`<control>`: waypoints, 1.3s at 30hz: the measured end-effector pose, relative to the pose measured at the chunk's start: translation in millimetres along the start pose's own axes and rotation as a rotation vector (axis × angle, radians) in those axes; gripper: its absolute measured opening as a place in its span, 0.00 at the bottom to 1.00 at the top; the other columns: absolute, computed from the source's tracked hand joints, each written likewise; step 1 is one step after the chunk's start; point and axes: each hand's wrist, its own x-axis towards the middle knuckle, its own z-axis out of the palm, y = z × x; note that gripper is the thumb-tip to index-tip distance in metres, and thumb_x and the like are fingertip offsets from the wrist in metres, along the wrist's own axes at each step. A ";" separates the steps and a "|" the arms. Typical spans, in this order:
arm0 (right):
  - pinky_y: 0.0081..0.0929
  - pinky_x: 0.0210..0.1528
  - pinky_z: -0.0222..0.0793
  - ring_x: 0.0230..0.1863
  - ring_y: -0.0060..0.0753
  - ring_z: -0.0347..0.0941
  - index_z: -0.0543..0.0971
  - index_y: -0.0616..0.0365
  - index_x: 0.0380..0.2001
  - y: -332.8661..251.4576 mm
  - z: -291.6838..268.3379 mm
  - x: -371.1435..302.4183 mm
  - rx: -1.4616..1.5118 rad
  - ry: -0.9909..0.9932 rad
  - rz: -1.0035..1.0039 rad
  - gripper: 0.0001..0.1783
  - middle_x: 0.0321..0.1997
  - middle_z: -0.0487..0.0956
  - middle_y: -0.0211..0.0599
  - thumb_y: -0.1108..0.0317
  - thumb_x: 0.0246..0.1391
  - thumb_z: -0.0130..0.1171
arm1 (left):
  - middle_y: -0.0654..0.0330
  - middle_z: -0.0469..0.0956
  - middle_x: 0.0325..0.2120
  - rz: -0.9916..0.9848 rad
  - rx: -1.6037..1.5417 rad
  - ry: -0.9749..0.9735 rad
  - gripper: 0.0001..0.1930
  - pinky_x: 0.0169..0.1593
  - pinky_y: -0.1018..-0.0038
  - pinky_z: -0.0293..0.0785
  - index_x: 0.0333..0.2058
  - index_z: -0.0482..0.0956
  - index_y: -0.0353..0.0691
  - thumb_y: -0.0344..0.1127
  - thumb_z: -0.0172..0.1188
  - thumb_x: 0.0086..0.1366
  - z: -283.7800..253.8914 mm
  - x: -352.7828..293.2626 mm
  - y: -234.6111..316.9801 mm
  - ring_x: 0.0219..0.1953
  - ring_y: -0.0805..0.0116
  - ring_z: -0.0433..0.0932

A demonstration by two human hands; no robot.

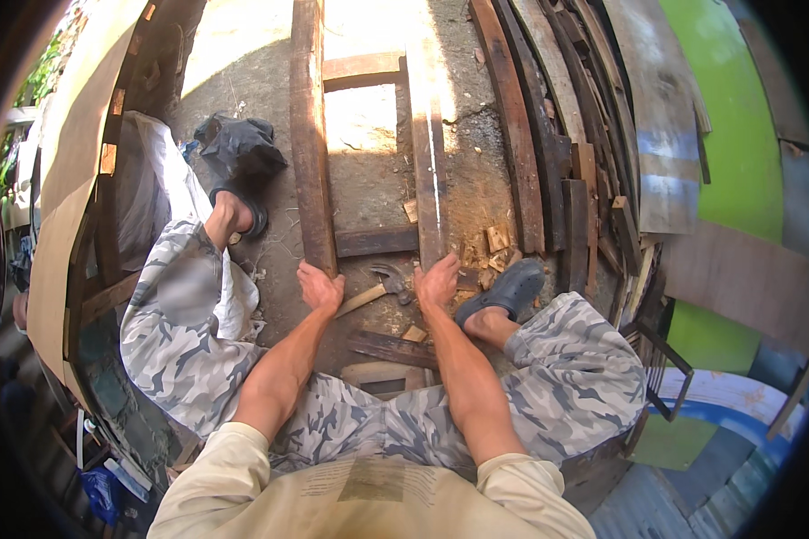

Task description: The person assembles a rectangular wooden frame on the ground using a hammer and nails. They position the frame pieces, hammer nails to join them, and repeatedly measure the frame with a tape measure to check alignment.

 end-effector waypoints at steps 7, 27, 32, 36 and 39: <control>0.48 0.52 0.73 0.52 0.62 0.73 0.60 0.64 0.57 0.0 3.3 6.7 0.025 0.021 -0.062 0.44 0.52 0.70 0.56 0.60 0.42 0.74 | 0.44 0.66 0.50 -0.016 -0.007 -0.018 0.43 0.56 0.56 0.73 0.56 0.57 0.34 0.36 0.75 0.46 2.5 8.6 3.3 0.55 0.44 0.70; 0.46 0.60 0.67 0.60 0.59 0.69 0.62 0.67 0.61 16.2 -11.2 19.0 0.264 -0.180 0.006 0.54 0.58 0.72 0.58 0.40 0.41 0.72 | 0.37 0.63 0.63 0.206 -0.423 -0.450 0.54 0.66 0.61 0.61 0.66 0.55 0.26 0.60 0.69 0.53 28.1 -5.9 185.4 0.66 0.47 0.63; 0.45 0.60 0.67 0.58 0.58 0.71 0.61 0.65 0.63 22.9 -22.4 31.4 0.398 -0.415 0.060 0.55 0.57 0.74 0.59 0.43 0.41 0.74 | 0.37 0.70 0.56 0.079 -0.530 -0.572 0.54 0.61 0.59 0.68 0.60 0.59 0.26 0.57 0.77 0.45 53.2 -0.3 219.6 0.57 0.47 0.73; 0.44 0.61 0.67 0.60 0.57 0.70 0.58 0.62 0.67 26.9 -12.1 33.3 0.423 -0.426 0.031 0.55 0.60 0.72 0.60 0.44 0.43 0.73 | 0.37 0.70 0.55 0.234 -0.331 -0.192 0.57 0.61 0.57 0.68 0.61 0.55 0.28 0.55 0.79 0.42 70.9 8.5 236.4 0.57 0.44 0.72; 0.44 0.61 0.67 0.61 0.57 0.69 0.58 0.64 0.67 28.8 -10.9 30.8 0.420 -0.422 0.009 0.54 0.60 0.71 0.61 0.46 0.44 0.72 | 0.38 0.66 0.58 0.198 -0.261 -0.080 0.59 0.61 0.55 0.69 0.64 0.51 0.31 0.53 0.79 0.41 75.3 20.1 258.4 0.59 0.41 0.69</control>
